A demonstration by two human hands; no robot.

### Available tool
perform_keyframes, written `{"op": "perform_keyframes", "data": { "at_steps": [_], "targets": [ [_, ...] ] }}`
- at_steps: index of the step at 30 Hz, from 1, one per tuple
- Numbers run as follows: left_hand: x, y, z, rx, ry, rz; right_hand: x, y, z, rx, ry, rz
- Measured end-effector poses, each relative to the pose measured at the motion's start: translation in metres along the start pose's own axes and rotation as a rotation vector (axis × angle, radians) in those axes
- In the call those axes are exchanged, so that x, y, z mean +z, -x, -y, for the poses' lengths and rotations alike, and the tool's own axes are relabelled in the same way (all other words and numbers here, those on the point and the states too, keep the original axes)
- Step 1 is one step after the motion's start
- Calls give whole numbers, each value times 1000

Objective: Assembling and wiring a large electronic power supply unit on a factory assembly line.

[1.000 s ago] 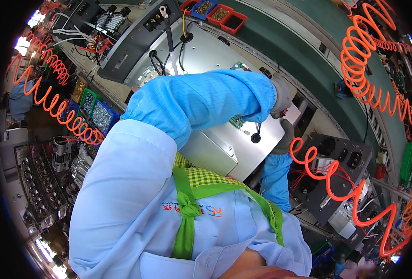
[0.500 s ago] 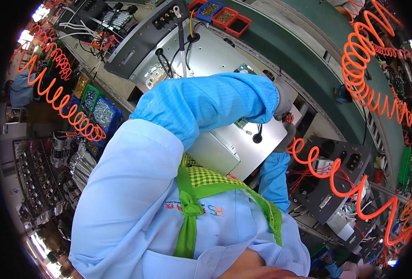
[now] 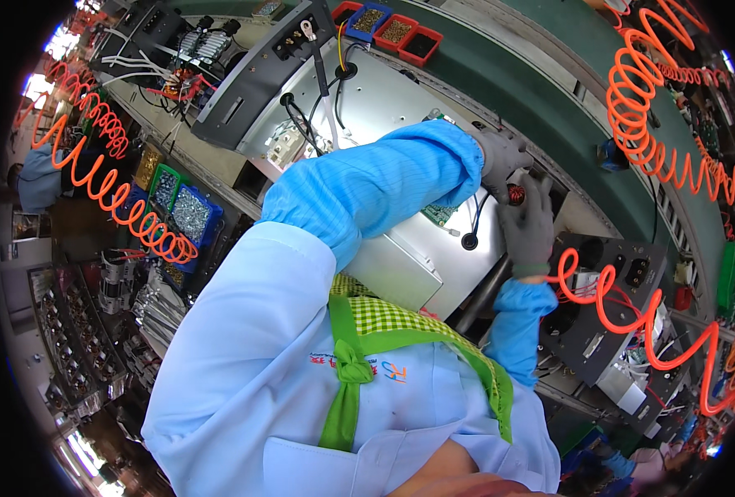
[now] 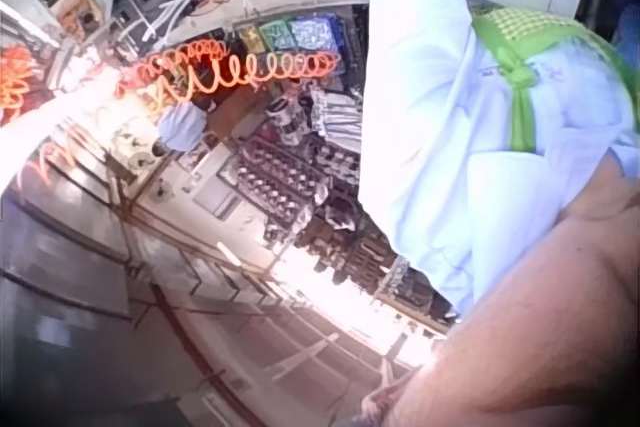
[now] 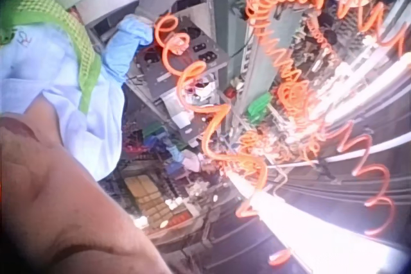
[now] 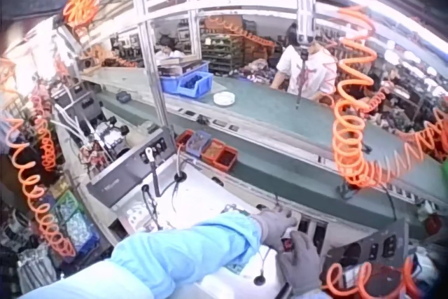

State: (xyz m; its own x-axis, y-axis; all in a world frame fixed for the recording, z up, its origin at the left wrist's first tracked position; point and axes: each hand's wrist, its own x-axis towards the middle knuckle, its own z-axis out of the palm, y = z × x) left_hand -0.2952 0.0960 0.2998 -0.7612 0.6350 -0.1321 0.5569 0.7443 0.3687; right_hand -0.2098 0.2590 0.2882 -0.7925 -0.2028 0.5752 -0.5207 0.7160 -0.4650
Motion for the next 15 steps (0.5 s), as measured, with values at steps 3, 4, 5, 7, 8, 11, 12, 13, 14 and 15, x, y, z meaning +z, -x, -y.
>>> {"op": "perform_keyframes", "data": {
  "at_steps": [3, 4, 5, 7, 8, 11, 12, 13, 14, 15],
  "targets": [
    [0, -9, 4, 46, -3, 179, -3, -15, -21, 19, -8, 460],
    [0, -9, 3, 57, -16, 173, -7, -17, -21, 19, 0, 444],
    [2, -8, 0, 53, -7, 161, -14, -16, -21, 21, -35, 440],
    [1, -4, 1, 91, -5, 102, -21, -17, -17, -33, -128, 271],
    [2, 1, 0, 175, -4, -25, -26, -11, -20, -40, -121, 243],
    [9, 2, 5, 311, -39, -142, -36, -8, -22, 282, -312, -141],
    [9, 1, 0, 281, 168, -81, -36, -1, -27, 284, -303, -163],
    [-1, -1, -5, 258, 366, -9, -29, 6, -37, 263, -286, -129],
    [-5, 1, -17, 245, 451, 12, -26, 12, -45, 245, -269, -95],
    [-10, 3, -18, 205, 530, 37, -23, 11, -38, 236, -275, -99]
  ]
}}
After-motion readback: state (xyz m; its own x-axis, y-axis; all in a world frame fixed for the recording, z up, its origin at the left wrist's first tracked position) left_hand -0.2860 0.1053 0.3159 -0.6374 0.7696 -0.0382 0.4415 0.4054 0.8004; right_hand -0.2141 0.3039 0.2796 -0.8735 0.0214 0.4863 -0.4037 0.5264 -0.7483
